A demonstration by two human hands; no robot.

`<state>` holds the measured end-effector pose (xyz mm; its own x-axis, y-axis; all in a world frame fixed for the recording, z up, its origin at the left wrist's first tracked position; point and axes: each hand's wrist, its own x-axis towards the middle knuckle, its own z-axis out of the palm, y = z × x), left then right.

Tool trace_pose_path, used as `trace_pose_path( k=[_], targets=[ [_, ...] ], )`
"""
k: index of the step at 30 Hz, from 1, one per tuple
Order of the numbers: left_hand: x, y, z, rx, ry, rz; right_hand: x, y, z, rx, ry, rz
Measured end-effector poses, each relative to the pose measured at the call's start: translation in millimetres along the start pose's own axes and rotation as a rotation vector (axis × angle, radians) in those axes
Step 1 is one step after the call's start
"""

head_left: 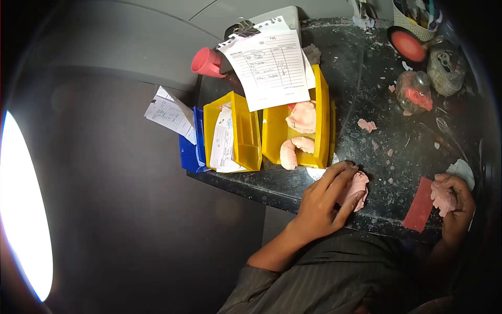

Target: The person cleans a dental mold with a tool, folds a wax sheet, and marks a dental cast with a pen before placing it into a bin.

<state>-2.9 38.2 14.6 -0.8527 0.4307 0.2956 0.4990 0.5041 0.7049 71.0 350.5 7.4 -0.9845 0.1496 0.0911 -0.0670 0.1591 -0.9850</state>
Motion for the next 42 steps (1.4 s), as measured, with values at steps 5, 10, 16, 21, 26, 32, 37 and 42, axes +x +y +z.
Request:
trace_pose_path(
  k=[5,10,16,21,26,32,37,42],
  targets=[
    [-2.9,5.0,-32.5,0.147,0.017,0.039,3.1,-5.2,-0.4,0.009,-0.022,-0.045],
    [15.4,-1.8,-81.8,0.430,0.232,0.128,3.0,-9.2,4.3,0.033,0.008,-0.070],
    [75.2,-27.2,-95.4,0.917,-0.254,0.116,3.5,-8.5,4.8,0.108,0.001,-0.073],
    [115.0,-26.8,-85.8,1.085,-0.497,0.153,1.7,-12.3,7.9,0.110,0.056,-0.105],
    [123.0,-33.0,-82.3,1.126,-0.584,0.199,-0.3,-9.6,7.0,0.098,0.109,-0.166],
    [112.4,-7.2,-92.7,1.008,-0.406,0.189,-3.1,-5.0,3.5,0.116,0.090,-0.270],
    [86.3,34.4,-108.3,0.672,0.013,0.083,-1.9,-3.4,6.4,0.114,0.046,-0.245],
    [30.3,38.2,-85.8,0.326,0.327,0.250,-0.8,-0.2,7.3,0.149,0.033,-0.288]
  ],
)
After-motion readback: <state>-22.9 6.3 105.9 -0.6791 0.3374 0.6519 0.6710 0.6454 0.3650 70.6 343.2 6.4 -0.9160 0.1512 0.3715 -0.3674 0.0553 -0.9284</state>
